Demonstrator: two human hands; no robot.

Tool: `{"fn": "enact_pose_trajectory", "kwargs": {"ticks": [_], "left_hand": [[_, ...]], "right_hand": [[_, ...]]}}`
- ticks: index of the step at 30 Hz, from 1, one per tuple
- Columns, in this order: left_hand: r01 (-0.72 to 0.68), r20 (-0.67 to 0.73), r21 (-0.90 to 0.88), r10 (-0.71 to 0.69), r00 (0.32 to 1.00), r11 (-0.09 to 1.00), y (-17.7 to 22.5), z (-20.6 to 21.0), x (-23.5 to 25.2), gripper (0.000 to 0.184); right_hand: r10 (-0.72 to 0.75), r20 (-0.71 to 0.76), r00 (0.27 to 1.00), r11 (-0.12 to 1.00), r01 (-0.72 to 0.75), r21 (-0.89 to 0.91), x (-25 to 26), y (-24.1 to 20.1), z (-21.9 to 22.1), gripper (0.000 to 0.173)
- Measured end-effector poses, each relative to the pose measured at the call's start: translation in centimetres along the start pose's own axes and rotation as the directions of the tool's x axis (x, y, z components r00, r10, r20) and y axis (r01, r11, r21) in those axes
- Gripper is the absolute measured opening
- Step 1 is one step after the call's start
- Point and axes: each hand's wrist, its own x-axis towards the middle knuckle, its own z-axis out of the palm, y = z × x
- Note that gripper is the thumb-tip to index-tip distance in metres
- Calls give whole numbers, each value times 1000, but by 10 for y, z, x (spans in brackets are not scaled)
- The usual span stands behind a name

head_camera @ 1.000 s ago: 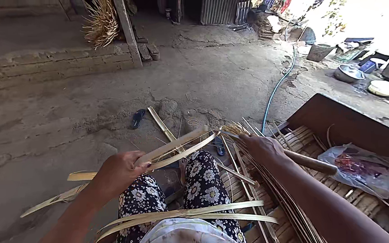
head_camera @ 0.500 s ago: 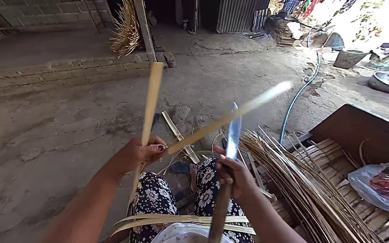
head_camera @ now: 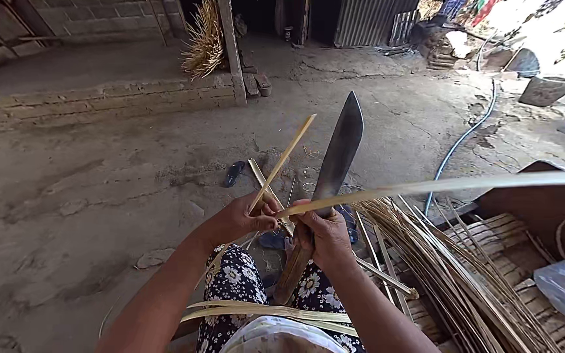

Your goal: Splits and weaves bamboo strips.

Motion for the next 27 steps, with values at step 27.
{"fn": "enact_pose_trajectory", "kwargs": {"ticks": [27], "left_hand": [[51,-682,422,280,675,905,34,-58,-19,11]], "right_hand": [[-84,-275,958,858,-71,-509,30,-7,-57,7]]}}
